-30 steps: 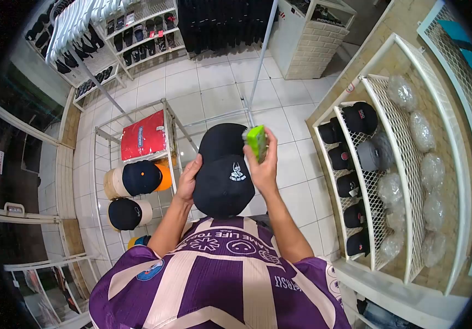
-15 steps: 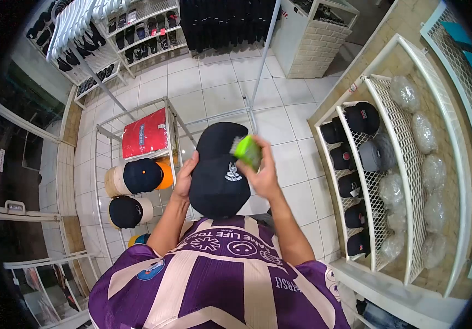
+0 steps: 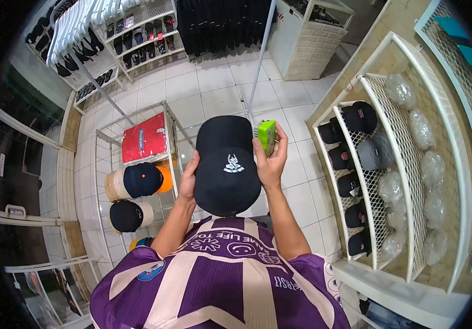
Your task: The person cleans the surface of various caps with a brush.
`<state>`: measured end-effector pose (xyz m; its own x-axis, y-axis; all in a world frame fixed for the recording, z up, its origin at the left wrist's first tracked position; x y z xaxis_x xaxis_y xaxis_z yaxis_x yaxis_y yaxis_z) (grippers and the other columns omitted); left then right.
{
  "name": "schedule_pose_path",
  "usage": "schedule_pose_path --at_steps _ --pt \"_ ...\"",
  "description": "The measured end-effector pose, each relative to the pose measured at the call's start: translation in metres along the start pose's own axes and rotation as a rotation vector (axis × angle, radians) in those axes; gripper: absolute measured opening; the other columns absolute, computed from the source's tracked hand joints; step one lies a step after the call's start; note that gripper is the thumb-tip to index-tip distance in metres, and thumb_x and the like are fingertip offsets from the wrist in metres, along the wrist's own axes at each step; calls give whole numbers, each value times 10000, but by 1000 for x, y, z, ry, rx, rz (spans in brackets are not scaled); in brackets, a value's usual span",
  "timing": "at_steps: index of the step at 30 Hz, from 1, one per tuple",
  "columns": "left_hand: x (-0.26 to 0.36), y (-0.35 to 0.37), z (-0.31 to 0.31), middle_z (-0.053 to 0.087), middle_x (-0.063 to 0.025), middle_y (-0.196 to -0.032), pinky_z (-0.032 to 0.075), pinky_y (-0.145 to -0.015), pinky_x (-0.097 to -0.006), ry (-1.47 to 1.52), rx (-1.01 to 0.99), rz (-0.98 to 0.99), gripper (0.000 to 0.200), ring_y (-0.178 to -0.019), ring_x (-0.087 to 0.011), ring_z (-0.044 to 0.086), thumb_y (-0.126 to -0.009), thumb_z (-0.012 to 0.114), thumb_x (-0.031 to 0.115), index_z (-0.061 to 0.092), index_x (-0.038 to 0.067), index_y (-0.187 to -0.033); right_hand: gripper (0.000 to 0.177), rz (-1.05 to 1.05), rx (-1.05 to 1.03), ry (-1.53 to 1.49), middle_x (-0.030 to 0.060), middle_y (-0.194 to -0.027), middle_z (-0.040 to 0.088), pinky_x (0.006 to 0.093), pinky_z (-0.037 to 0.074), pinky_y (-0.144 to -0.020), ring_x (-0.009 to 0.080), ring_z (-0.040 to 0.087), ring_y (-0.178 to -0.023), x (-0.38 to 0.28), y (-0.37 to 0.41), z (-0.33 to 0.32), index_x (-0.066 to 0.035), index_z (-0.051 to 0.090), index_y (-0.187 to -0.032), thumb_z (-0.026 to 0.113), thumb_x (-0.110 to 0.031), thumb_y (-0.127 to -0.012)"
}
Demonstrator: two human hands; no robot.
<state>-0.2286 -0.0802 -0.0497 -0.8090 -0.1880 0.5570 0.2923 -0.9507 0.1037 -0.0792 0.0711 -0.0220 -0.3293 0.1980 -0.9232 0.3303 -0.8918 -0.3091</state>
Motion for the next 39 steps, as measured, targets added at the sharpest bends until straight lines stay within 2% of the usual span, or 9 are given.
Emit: schedule_pose_path --at_steps 9,12,19,23,25,28,33,35,39 --pt "5 4 4 680 -91 -1264 559 -926 -298 -174 182 82 405 -1038 -161 695 -1089 518 298 577 -3 -1353 594 556 -278 -629 75 -1267 637 298 467 -1027 157 616 -1155 7 -2 -19 -10 477 -1453 717 -199 -944" --pt "20 3 -3 725 -40 -1101 551 -843 -258 -585 -59 43 320 -938 -94 671 -916 752 49 677 -20 -1220 557 470 -538 -271 50 -1224 644 285 461 -1001 144 604 -1133 -23 -20 -18 -4 556 -1348 793 -140 -863" --pt "55 6 40 734 -27 -852 528 -695 -255 -1062 -254 -109 309 -763 -88 648 -822 853 117 726 -26 -1065 609 100 -972 341 108 -1288 633 342 441 -1060 209 595 -1209 -75 -20 31 -3 634 -1256 896 -193 -739" --pt "39 9 19 725 -21 -861 528 -696 -274 -1107 -175 206 316 -768 -90 634 -837 830 133 720 17 -1111 612 -468 -825 717 138 -1283 617 421 478 -998 362 619 -1138 -107 3 53 -46 670 -1251 893 -250 -718" --pt "38 12 25 729 -21 -894 534 -715 -273 -1076 -196 155 300 -783 -92 644 -865 813 133 714 0 -1116 617 -401 -833 696 154 -1229 631 458 469 -975 395 614 -1096 -98 3 48 -50 665 -1264 877 -263 -725" --pt "37 23 38 726 -13 -911 544 -759 -263 -809 -152 -107 250 -803 -94 641 -905 782 113 709 -34 -1095 546 -195 -372 824 173 -1180 657 465 453 -1005 372 619 -1101 -81 -18 25 -56 659 -1275 825 -165 -767" --pt "33 24 33 692 20 -821 501 -670 -256 -928 -41 191 215 -743 -75 600 -887 812 134 722 -13 -1015 591 -259 -856 617 178 -1241 648 444 440 -1040 377 592 -1166 -105 13 48 -47 622 -1289 819 -131 -738" --pt "34 21 40 716 -15 -908 517 -729 -258 -889 -154 -104 266 -833 -72 622 -887 808 139 707 -30 -1067 579 -202 -682 652 186 -1225 646 443 445 -1025 389 585 -1160 -86 -5 33 -41 612 -1281 817 -136 -749" --pt "26 18 36 716 5 -911 519 -718 -244 -864 -164 46 272 -823 -62 625 -889 808 136 706 -33 -1076 582 -239 -614 739 187 -1215 636 471 440 -1013 392 576 -1146 -86 -8 27 -42 588 -1323 790 -136 -785"
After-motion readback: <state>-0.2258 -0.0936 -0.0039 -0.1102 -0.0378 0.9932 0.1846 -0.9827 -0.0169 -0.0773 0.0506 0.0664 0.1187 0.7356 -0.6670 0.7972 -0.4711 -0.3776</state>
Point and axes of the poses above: each hand's wrist, its own y-axis away from the middle knuckle, its own z-axis out of the palm, x = y × z, the point moved 3 cm from there along -y, towards the middle knuckle
